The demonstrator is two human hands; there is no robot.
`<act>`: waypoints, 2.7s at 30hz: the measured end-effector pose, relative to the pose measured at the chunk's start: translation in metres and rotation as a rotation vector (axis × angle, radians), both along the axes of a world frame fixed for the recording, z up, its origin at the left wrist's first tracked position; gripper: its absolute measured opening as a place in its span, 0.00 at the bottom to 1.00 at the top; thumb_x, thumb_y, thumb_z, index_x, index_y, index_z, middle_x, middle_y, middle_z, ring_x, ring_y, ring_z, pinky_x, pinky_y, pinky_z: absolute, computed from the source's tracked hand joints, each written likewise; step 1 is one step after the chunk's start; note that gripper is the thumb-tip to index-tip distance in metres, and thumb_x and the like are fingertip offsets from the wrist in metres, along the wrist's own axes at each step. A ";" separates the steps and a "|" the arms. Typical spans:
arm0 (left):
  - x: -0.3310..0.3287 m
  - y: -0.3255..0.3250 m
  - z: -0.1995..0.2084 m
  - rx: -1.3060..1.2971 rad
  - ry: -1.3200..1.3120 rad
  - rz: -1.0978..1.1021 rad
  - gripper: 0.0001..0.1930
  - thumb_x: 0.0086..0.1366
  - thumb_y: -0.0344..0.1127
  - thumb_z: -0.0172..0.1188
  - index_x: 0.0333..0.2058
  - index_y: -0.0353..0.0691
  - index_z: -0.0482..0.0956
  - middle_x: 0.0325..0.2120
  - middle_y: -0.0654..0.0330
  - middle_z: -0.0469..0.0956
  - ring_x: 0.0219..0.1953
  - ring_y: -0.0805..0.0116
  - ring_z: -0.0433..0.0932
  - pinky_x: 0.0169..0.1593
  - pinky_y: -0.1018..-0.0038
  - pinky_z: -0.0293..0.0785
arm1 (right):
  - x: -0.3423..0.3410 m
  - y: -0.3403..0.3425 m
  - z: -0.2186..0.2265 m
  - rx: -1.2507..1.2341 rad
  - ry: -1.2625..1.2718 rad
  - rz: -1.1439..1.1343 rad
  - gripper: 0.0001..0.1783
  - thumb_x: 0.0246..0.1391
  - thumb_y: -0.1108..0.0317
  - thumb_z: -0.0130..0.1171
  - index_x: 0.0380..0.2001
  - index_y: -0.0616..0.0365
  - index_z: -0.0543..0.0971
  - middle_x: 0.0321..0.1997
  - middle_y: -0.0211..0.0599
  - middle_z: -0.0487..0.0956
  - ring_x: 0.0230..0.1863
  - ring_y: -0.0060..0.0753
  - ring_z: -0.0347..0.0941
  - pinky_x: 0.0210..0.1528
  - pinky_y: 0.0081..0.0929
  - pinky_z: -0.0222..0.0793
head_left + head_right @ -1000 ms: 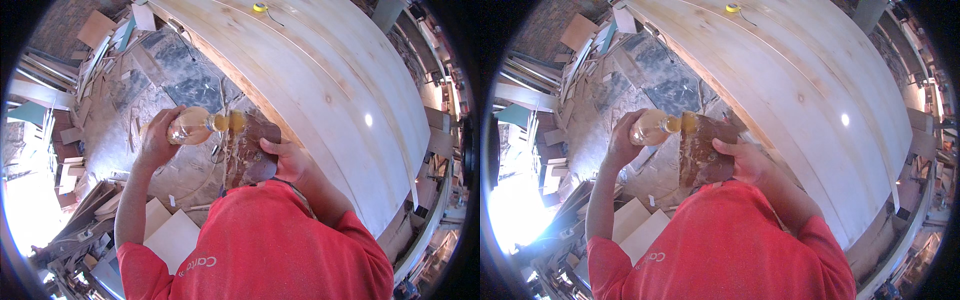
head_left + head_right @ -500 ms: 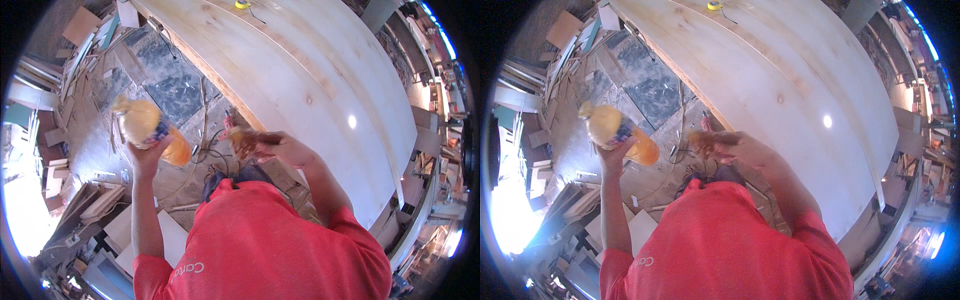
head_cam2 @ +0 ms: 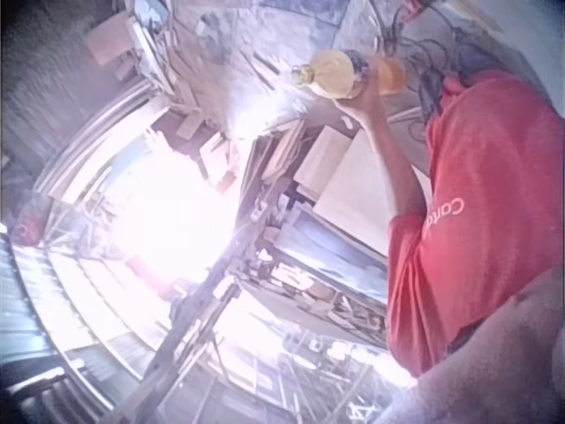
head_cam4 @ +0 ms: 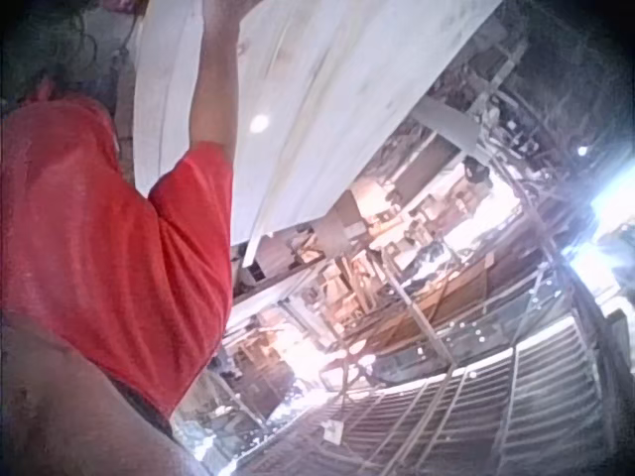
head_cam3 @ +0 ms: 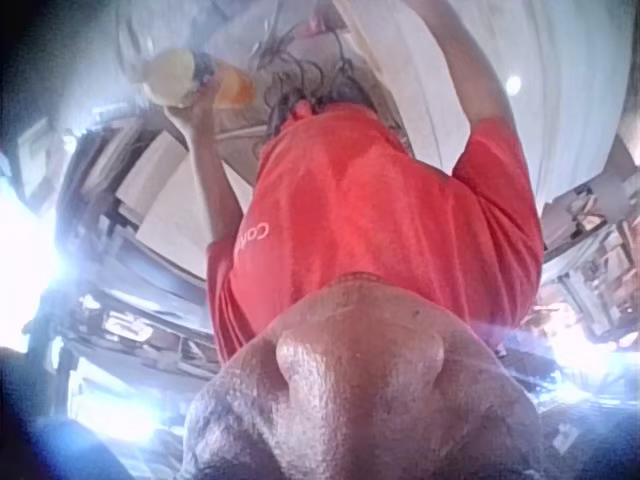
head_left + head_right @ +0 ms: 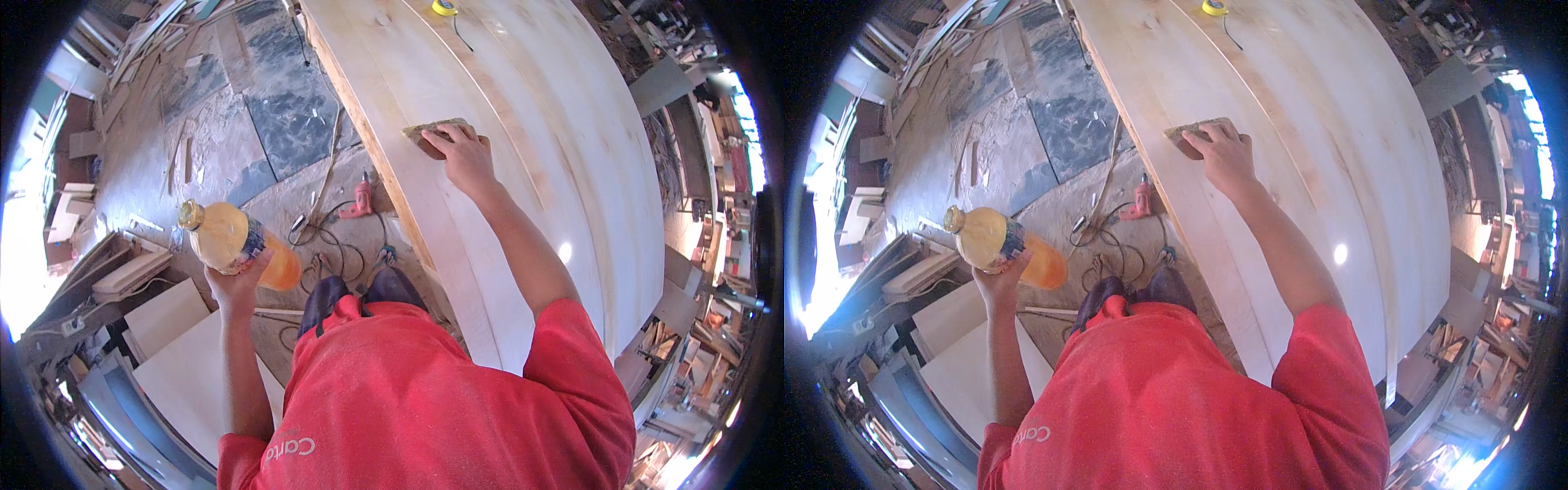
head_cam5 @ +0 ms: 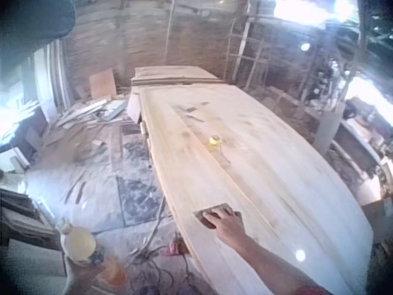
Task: The person pours a liquid finish from a plastic bottle onto a sanding block and rubs it onto a large wooden board. They repeatedly apply the liquid and sand the surface to smooth the wood, working across the board's length and edges.
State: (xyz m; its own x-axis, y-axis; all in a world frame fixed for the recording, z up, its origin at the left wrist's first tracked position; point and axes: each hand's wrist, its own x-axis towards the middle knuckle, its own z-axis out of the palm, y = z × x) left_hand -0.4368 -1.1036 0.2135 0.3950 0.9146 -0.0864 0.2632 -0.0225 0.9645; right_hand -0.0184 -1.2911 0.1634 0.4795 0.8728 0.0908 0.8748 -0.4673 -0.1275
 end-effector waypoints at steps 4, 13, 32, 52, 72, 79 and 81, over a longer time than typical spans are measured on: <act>-0.005 -0.014 -0.005 -0.036 0.020 0.094 0.35 0.49 0.29 0.83 0.55 0.34 0.76 0.48 0.58 0.83 0.48 0.68 0.82 0.55 0.68 0.80 | 0.011 0.008 -0.020 -0.061 -0.087 0.074 0.25 0.58 0.72 0.58 0.56 0.32 0.84 0.60 0.21 0.79 0.65 0.38 0.69 0.59 0.53 0.65; -0.008 -0.018 -0.008 0.052 0.072 0.075 0.34 0.50 0.29 0.82 0.55 0.33 0.77 0.47 0.58 0.83 0.48 0.69 0.82 0.55 0.68 0.79 | 0.027 0.046 -0.011 -0.064 -0.030 0.071 0.25 0.60 0.74 0.55 0.55 0.32 0.85 0.60 0.20 0.79 0.65 0.34 0.70 0.60 0.51 0.64; 0.014 -0.001 -0.011 -0.036 -0.045 -0.117 0.31 0.50 0.28 0.82 0.53 0.33 0.78 0.47 0.59 0.84 0.48 0.69 0.83 0.54 0.69 0.80 | -0.035 -0.072 0.031 -0.149 0.281 -0.107 0.22 0.57 0.76 0.59 0.48 0.34 0.88 0.52 0.18 0.83 0.59 0.33 0.74 0.58 0.46 0.66; -0.008 -0.042 -0.003 0.033 0.068 0.010 0.32 0.48 0.31 0.84 0.52 0.34 0.79 0.46 0.60 0.84 0.47 0.70 0.83 0.54 0.69 0.80 | 0.000 0.027 -0.005 -0.140 0.017 -0.017 0.20 0.63 0.69 0.57 0.54 0.33 0.85 0.58 0.21 0.80 0.63 0.36 0.72 0.60 0.55 0.65; -0.022 -0.104 -0.013 -0.009 -0.052 -0.095 0.32 0.49 0.29 0.83 0.53 0.33 0.78 0.47 0.60 0.84 0.48 0.70 0.83 0.54 0.69 0.79 | -0.078 -0.165 0.028 -0.282 0.308 -0.098 0.18 0.58 0.73 0.59 0.46 0.40 0.88 0.50 0.28 0.83 0.55 0.42 0.77 0.55 0.45 0.70; -0.082 -0.113 -0.006 0.043 -0.063 -0.085 0.33 0.49 0.30 0.83 0.53 0.35 0.79 0.48 0.60 0.84 0.48 0.70 0.83 0.54 0.69 0.80 | -0.065 -0.153 0.052 0.118 0.566 -0.160 0.18 0.62 0.74 0.61 0.54 0.53 0.84 0.50 0.46 0.84 0.52 0.44 0.80 0.57 0.38 0.74; -0.104 -0.119 -0.009 0.030 0.012 -0.075 0.33 0.49 0.30 0.84 0.53 0.35 0.79 0.48 0.60 0.84 0.48 0.70 0.83 0.54 0.69 0.80 | -0.070 -0.151 0.042 0.083 0.495 -0.159 0.19 0.62 0.73 0.58 0.55 0.47 0.85 0.52 0.42 0.83 0.54 0.46 0.80 0.59 0.39 0.74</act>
